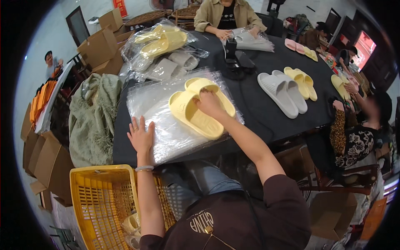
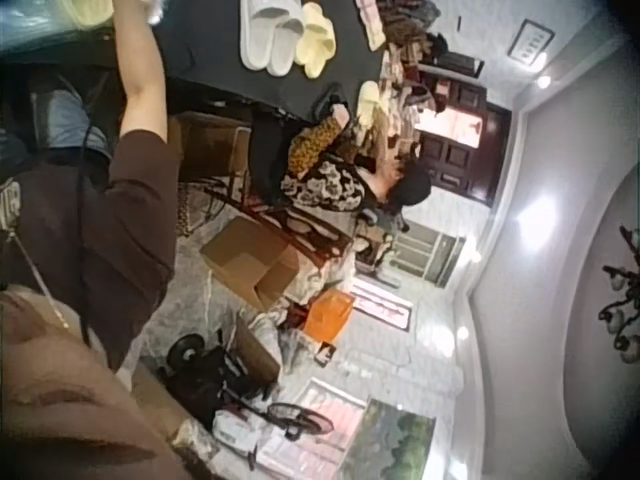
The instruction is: The person picks up pairs of yellow, black, and white plastic slippers from a yellow basket and places them onto a stack of bubble wrap on a table. The person then folds the bubble wrap over the slippers to enclose them. This process is repeated for multiple pairs of slippers throughout the clip.
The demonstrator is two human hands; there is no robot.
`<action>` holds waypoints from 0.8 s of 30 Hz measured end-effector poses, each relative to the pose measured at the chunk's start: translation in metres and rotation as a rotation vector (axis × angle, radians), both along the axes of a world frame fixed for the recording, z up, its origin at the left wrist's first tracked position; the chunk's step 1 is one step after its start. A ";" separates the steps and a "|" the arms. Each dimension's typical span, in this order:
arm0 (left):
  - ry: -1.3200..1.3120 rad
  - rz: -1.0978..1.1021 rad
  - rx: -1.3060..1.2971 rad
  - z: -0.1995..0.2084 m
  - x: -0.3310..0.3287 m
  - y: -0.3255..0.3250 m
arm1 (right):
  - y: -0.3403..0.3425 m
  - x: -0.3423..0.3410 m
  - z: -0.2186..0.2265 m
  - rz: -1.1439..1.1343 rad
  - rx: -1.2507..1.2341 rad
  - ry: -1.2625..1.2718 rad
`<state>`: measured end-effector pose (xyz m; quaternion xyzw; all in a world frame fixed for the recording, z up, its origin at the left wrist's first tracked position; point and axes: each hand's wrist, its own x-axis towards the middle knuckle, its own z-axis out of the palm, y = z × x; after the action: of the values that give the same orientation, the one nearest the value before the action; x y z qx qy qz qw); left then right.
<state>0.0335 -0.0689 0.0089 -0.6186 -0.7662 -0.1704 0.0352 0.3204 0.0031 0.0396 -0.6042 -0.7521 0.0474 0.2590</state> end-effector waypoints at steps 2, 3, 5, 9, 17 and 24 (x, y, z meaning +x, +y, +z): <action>-0.005 -0.013 0.017 0.001 0.003 0.001 | 0.014 0.025 0.010 -0.069 0.046 -0.008; -0.006 -0.013 0.013 0.001 0.003 0.000 | 0.018 0.035 0.021 -0.133 0.015 0.024; -0.009 -0.014 0.007 0.002 0.004 0.001 | 0.024 0.069 0.033 -0.152 0.073 0.077; -0.003 0.006 0.009 0.002 0.001 -0.002 | 0.020 0.141 0.050 -0.158 -0.153 0.067; -0.014 0.005 0.005 0.004 0.005 -0.002 | -0.045 0.246 0.006 -0.218 -0.040 0.292; -0.023 0.004 -0.008 0.003 0.004 0.003 | -0.033 0.305 -0.022 -0.695 -0.079 0.048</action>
<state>0.0376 -0.0660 0.0121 -0.6153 -0.7684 -0.1743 0.0245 0.6254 -0.0298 0.0178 -0.8324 -0.4927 -0.0002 0.2536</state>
